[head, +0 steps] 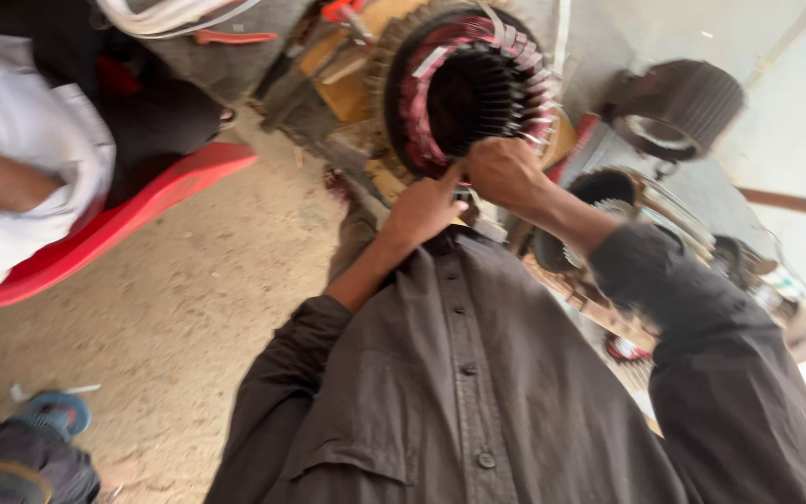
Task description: The person winds white insulation tape around the copper windings of a motor stator. They use a wooden stick to press the tape into the slots and a hammer to tap the windings into place.
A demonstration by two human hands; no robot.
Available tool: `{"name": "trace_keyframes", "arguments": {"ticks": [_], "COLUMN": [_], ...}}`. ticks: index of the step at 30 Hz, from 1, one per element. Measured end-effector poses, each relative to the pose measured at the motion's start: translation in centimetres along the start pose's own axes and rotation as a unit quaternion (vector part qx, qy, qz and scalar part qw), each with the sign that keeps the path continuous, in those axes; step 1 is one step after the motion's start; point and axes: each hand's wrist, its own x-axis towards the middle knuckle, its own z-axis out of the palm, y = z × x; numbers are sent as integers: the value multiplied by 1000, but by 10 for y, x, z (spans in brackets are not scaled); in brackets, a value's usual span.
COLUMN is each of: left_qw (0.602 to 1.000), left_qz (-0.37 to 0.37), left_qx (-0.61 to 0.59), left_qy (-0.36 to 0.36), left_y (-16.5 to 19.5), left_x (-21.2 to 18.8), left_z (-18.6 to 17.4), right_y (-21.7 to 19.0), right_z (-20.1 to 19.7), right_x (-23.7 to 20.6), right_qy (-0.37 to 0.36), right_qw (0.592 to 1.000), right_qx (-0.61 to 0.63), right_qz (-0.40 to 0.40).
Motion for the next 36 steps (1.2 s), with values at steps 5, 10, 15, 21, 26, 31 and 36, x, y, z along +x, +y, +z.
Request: {"name": "trace_keyframes", "arguments": {"ticks": [5,10,15,21,26,31,36], "left_qw": [999,998,996,996,997,996,995], "left_qz": [-20,-31,-33,-36,-21,-29,-21], "left_qx": [3,7,25,28,9,11,-7], "left_qy": [-37,-61,-76,-82,-73,-82,-92], "left_y": [4,10,14,14,8,6,3], "left_x": [-6,-3,-3,-3,-7,-4,-7], "left_z": [-5,-14,-18,-18,-16,-17,-22], "right_y": [4,0,-29,-38,-30,-41,-30], "right_z": [-20,-21,8,11,-3,-12,-9], "right_x": [-16,-49,-58,-36,-18,-14,-6], "right_qy": [-203,120,158,17,-69,-107,-63], "right_qw": [966,939,900,920,966,988,953], "right_qx": [101,261,290,197,103,9,164], "right_qz": [122,189,286,339,228,112,245]}}
